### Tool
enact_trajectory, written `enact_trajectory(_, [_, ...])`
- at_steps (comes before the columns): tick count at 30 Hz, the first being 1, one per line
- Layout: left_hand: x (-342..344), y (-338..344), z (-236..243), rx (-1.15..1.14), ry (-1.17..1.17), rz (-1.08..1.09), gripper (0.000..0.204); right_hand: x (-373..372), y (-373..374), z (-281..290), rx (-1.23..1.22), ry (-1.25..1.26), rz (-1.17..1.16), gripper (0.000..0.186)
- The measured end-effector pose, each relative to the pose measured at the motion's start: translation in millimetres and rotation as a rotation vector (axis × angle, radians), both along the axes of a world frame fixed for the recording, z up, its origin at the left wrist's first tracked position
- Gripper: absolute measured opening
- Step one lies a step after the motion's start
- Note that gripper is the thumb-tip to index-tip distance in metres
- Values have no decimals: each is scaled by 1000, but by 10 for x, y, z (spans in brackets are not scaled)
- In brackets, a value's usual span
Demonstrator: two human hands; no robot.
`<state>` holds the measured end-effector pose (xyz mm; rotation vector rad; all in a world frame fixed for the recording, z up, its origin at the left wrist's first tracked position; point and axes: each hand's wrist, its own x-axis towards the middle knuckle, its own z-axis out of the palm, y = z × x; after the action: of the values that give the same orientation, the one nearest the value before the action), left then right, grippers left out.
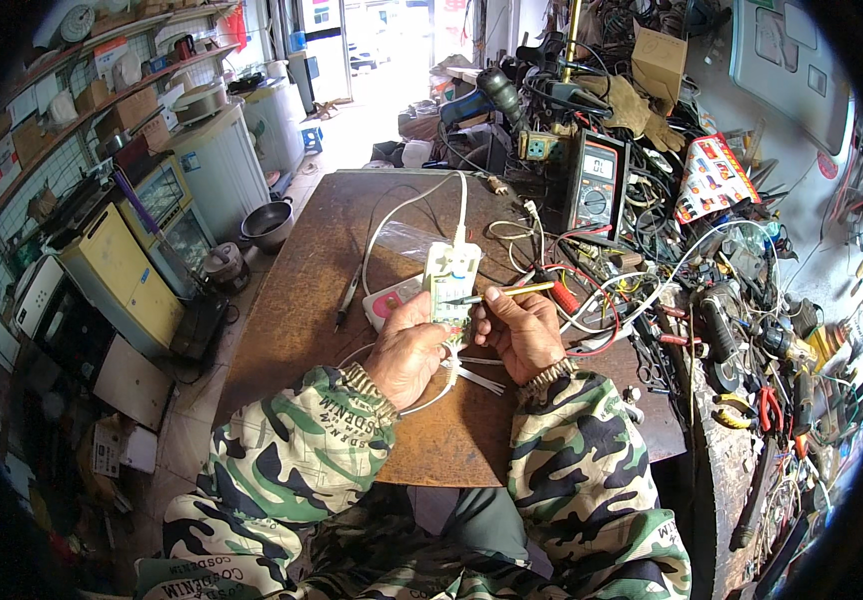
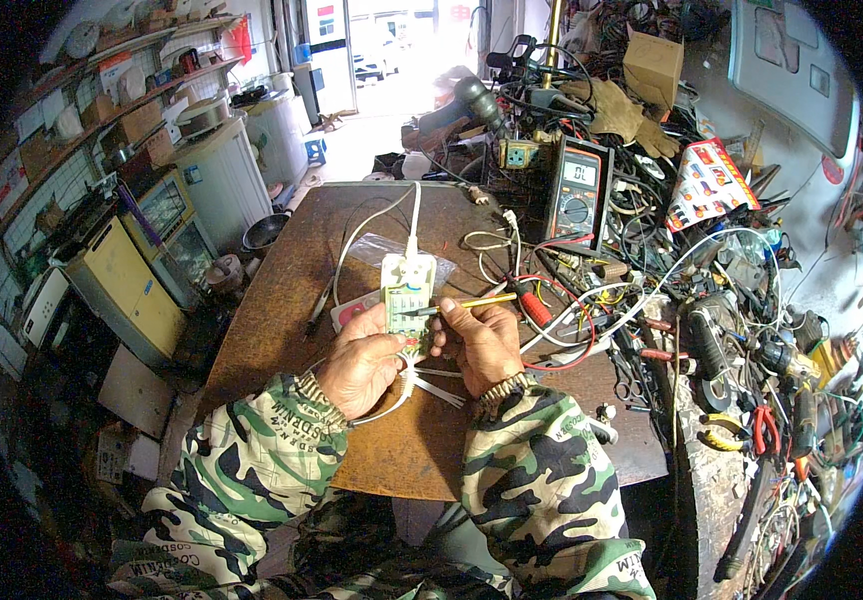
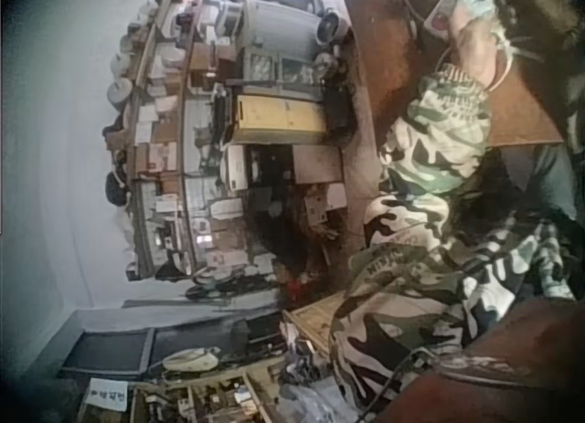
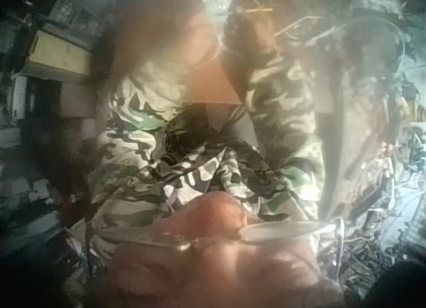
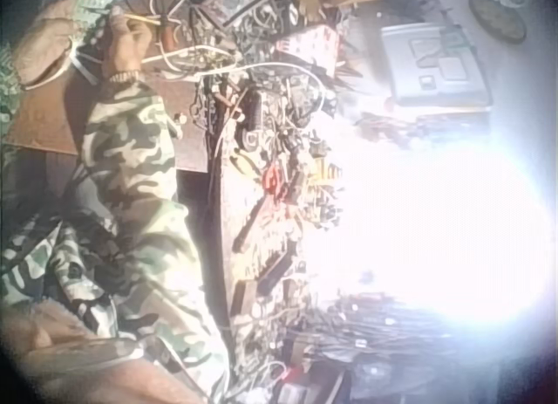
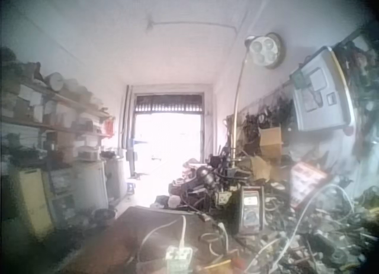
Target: The person holds a small white electronic device with wires and uses a yellow-handled screwdriver to adjust components on its circuit board. The person rotates the device and continues to manipulate internal parts with the screwdriver throughout the clip.
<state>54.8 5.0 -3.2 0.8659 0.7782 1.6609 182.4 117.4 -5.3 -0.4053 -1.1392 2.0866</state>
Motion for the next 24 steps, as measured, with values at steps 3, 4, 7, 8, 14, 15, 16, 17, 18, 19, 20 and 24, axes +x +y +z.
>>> enact_trajectory(3, [7, 11, 17, 8, 6, -9, 43, -3, 0, -19, -12, -19, -30, 19])
enact_trajectory(4, [24, 5, 38, 11, -6, -14, 43, -4, 9, -37, -15, -42, -51, 19])
enact_trajectory(7, [46, 18, 38, 6, -10, 13, 42, -17, -46, 20, -56, -66, -110, 18])
enact_trajectory(8, [44, 22, 30, 1, -6, 29, 41, -27, -70, 41, -75, -66, -129, 18])
enact_trajectory(14, [-26, 24, -56, -10, -34, 76, 42, -14, -70, 8, -87, 47, -173, 19])
enact_trajectory(15, [-17, 33, -55, 8, -36, 60, 42, -14, -75, 5, -72, 28, -167, 18])
enact_trajectory(16, [-6, 42, -54, 26, -38, 45, 42, -22, -80, -3, -57, 9, -161, 18])
enact_trajectory(17, [3, 48, -52, 44, -40, 30, 41, -25, -80, -8, -42, -10, -154, 18])
enact_trajectory(18, [4, 49, -58, 41, -43, 33, 41, -25, -77, -18, -38, -6, -151, 18])
enact_trajectory(19, [3, 49, -65, 38, -46, 36, 41, -25, -74, -27, -33, -2, -147, 18])
enact_trajectory(20, [3, 50, -69, 34, -49, 40, 41, -24, -73, -32, -29, 2, -144, 18])
enact_trajectory(24, [11, 45, -43, 43, -41, 32, 41, -37, -82, -14, -44, -36, -164, 18])
